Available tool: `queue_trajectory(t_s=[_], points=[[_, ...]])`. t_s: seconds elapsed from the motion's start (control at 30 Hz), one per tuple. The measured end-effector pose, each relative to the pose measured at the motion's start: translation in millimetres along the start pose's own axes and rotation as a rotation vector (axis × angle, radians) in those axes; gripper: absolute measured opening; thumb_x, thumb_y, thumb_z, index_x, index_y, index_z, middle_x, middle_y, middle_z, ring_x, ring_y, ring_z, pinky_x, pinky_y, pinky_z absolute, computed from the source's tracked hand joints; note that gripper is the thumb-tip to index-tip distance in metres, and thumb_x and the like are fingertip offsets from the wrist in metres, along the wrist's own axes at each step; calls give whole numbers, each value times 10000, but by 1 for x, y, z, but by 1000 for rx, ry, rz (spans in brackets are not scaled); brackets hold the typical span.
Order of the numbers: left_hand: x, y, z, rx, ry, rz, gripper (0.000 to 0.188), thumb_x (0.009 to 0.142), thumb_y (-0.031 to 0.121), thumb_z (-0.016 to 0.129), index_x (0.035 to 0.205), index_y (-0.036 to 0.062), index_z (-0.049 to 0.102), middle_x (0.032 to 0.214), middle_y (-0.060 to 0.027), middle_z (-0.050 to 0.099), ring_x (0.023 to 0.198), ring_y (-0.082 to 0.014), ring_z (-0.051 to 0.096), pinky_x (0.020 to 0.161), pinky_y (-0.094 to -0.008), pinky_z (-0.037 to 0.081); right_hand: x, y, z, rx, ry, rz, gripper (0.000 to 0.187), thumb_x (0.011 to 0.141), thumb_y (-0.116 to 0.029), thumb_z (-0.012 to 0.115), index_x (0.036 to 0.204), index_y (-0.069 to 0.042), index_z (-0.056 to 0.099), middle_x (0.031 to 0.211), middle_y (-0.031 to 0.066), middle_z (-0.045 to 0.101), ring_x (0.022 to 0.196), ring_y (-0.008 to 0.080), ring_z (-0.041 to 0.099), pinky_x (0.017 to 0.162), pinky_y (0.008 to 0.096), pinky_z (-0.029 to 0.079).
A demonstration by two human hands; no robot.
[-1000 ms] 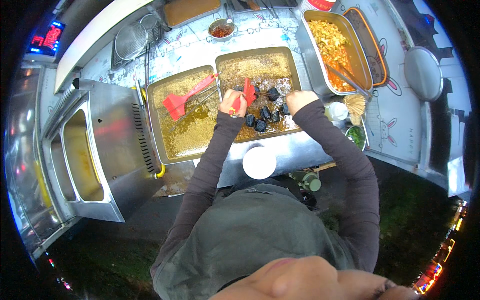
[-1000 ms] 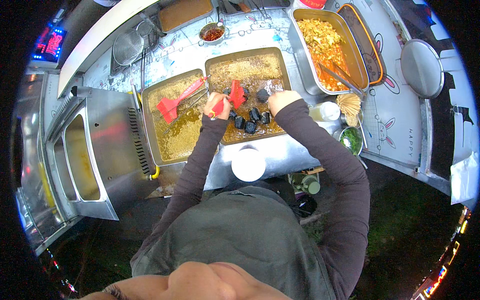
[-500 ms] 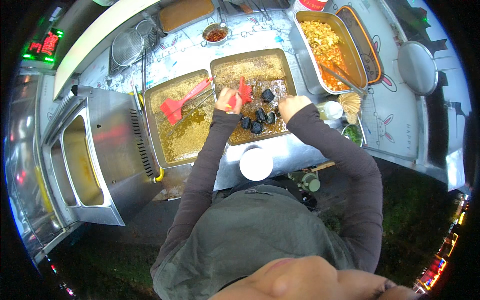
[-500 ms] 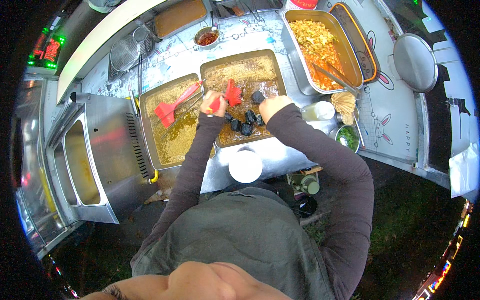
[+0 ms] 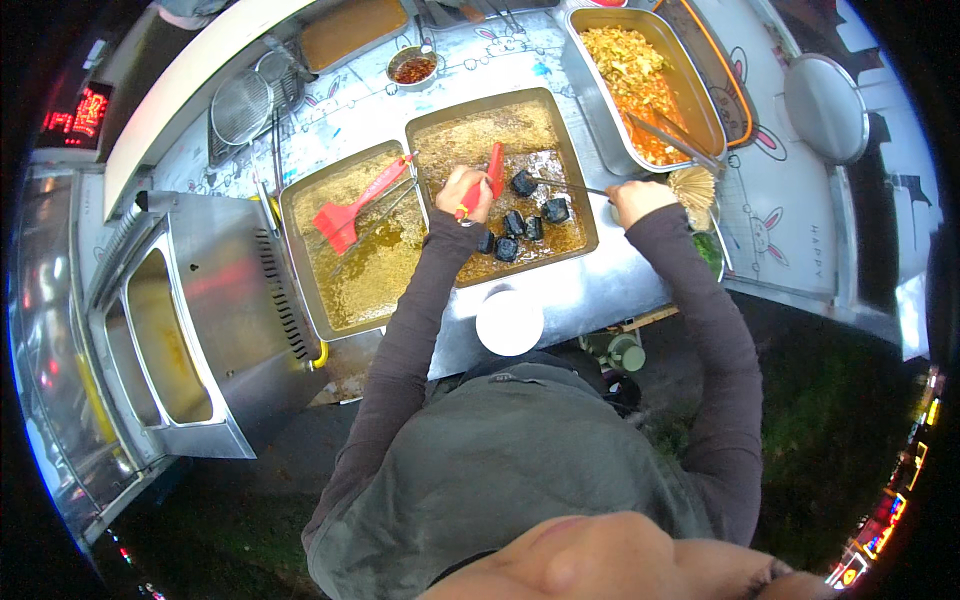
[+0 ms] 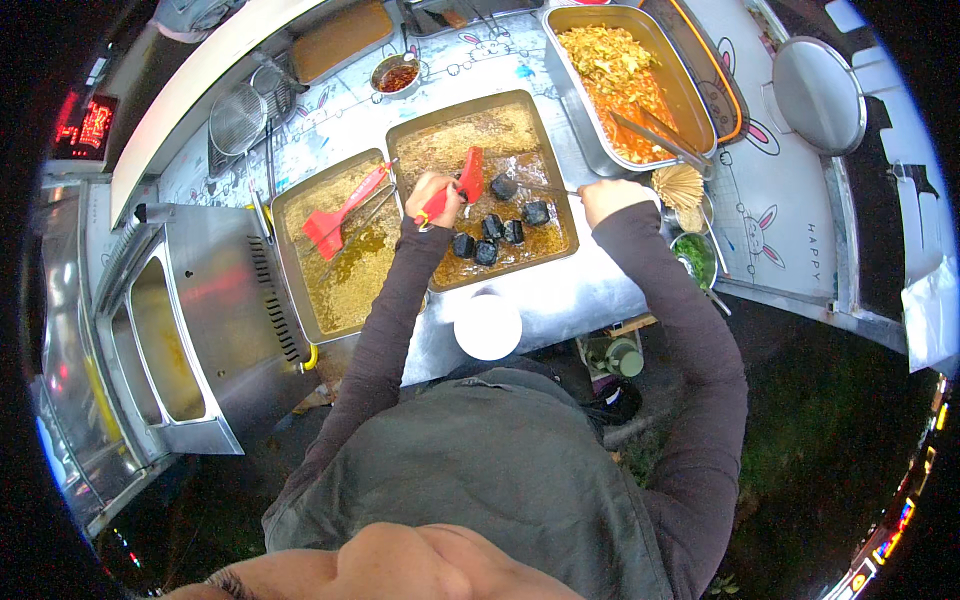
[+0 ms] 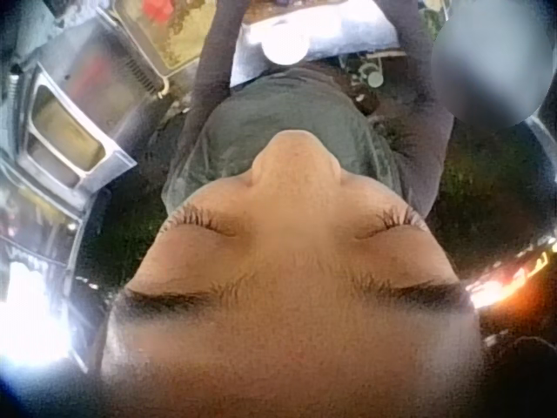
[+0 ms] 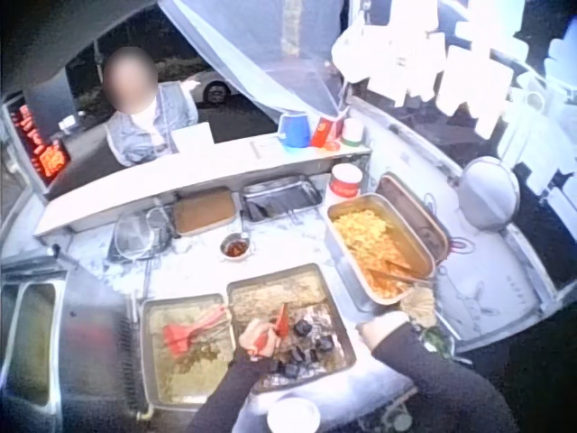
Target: The person uses chopsticks to turn dark food items in a hot oil pan, then uses a strainer to lift them out and place them into a paper cup. They add sauce from a squeeze bottle and hand the cup to a customer.
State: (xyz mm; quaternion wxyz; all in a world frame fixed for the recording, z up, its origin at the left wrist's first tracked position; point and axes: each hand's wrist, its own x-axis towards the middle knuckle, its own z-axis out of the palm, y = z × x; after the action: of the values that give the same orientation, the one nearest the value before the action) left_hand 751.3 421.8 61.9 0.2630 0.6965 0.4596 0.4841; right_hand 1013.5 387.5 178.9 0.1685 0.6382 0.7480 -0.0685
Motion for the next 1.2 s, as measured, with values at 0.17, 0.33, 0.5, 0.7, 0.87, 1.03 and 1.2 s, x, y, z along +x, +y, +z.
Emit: queue_trajectory(t_s=[0.17,0.33,0.5,0.7,0.87,1.03,1.2], points=[[2,-5,16,14,-63,-4,68,803,44,534,806,16,596,760,-109,533,585,-194,603,557,-290,473,19,-5,12,-19,8,-32,168,771,-112,513,780,-73,676,792,126,659,769,268,657,659,373,522],[-1,-8,14,-77,-131,-141,56,789,30,530,805,22,583,773,-127,539,661,-251,592,598,-324,478,25,-18,31,24,-7,-73,161,752,-105,524,773,-55,676,778,141,658,755,274,657,649,377,526],[2,11,19,-243,120,-161,63,778,0,532,785,30,587,763,-107,549,600,-191,604,551,-282,495,22,-32,36,45,145,-73,154,810,-142,484,863,-88,617,733,114,628,680,275,642,582,381,513],[13,11,28,89,-17,-5,45,760,33,562,803,41,574,779,-136,539,687,-308,574,627,-342,475,10,-38,14,27,203,-58,140,757,-104,513,724,-49,637,727,135,636,685,269,650,608,359,521],[3,-3,-7,-99,101,-110,56,782,8,527,809,12,576,760,-114,524,611,-221,601,539,-297,482,7,-23,19,-24,-2,-70,140,744,-128,544,744,-58,665,774,135,656,731,267,657,634,371,522],[-34,7,-40,-216,134,-259,70,814,0,498,811,-13,567,795,-97,522,567,-168,615,524,-254,496,18,-25,29,-3,-28,-186,147,743,-126,540,760,-63,672,774,136,655,738,280,655,638,383,524],[-48,12,-34,-127,26,-179,75,827,-3,491,819,-27,562,786,-104,527,582,-163,619,516,-257,508,-5,-7,14,-40,-123,-156,178,784,-134,500,852,-139,665,763,117,650,741,272,651,658,388,517]])
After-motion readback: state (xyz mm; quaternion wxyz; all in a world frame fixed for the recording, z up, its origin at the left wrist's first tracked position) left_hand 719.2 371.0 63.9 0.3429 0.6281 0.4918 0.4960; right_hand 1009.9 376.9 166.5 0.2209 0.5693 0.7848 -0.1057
